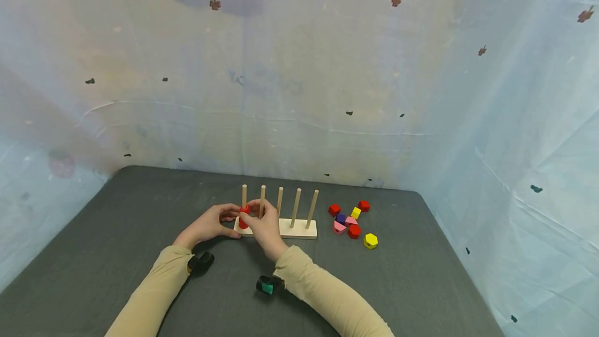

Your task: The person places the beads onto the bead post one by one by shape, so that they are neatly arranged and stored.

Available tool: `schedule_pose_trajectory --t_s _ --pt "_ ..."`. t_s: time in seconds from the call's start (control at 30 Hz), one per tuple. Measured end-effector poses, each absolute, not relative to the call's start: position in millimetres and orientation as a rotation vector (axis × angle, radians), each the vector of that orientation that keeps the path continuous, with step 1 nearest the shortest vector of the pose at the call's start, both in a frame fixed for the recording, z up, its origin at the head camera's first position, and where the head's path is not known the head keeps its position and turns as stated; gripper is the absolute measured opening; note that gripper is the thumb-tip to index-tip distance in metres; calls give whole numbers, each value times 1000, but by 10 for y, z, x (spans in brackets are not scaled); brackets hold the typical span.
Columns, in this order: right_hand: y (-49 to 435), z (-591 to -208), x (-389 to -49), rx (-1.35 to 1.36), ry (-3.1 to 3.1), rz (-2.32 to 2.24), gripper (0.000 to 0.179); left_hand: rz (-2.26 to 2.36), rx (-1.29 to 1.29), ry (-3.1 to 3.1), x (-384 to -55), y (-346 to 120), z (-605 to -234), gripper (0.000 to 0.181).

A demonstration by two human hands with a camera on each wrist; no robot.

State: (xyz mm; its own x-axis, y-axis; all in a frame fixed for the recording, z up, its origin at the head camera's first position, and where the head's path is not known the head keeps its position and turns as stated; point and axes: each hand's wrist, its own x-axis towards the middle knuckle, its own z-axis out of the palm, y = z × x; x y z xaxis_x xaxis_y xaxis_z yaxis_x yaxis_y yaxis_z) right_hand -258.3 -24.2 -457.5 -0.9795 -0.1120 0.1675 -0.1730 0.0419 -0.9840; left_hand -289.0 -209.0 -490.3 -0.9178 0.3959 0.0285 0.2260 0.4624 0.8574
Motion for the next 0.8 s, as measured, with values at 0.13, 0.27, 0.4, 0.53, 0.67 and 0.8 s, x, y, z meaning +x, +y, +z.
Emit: schedule_pose_trajectory --t_s 0.13,0.27,0.4,0.53,0.67,0.8 --pt "-241 -4632 -2584 310 -2239 2115 22 1453 556 2527 -2885 -2097 -4904 69" --pt "-233 -4680 -2592 324 -2248 2096 23 1449 558 2532 -2882 -2094 -4911 70" --pt "-199 -4687 -2579 355 -2257 2093 24 1448 560 2534 -2884 -2088 -4917 70" --pt "-144 -4694 -2552 397 -2263 2101 28 1452 555 2530 -2886 -2081 -4913 69" --pt "-78 -4596 -2446 432 -2254 2108 35 1463 560 2528 -2882 -2076 -4900 69" --pt "-9 -4440 -2306 481 -2277 2020 39 1479 565 2529 -2881 -2069 -4903 70"
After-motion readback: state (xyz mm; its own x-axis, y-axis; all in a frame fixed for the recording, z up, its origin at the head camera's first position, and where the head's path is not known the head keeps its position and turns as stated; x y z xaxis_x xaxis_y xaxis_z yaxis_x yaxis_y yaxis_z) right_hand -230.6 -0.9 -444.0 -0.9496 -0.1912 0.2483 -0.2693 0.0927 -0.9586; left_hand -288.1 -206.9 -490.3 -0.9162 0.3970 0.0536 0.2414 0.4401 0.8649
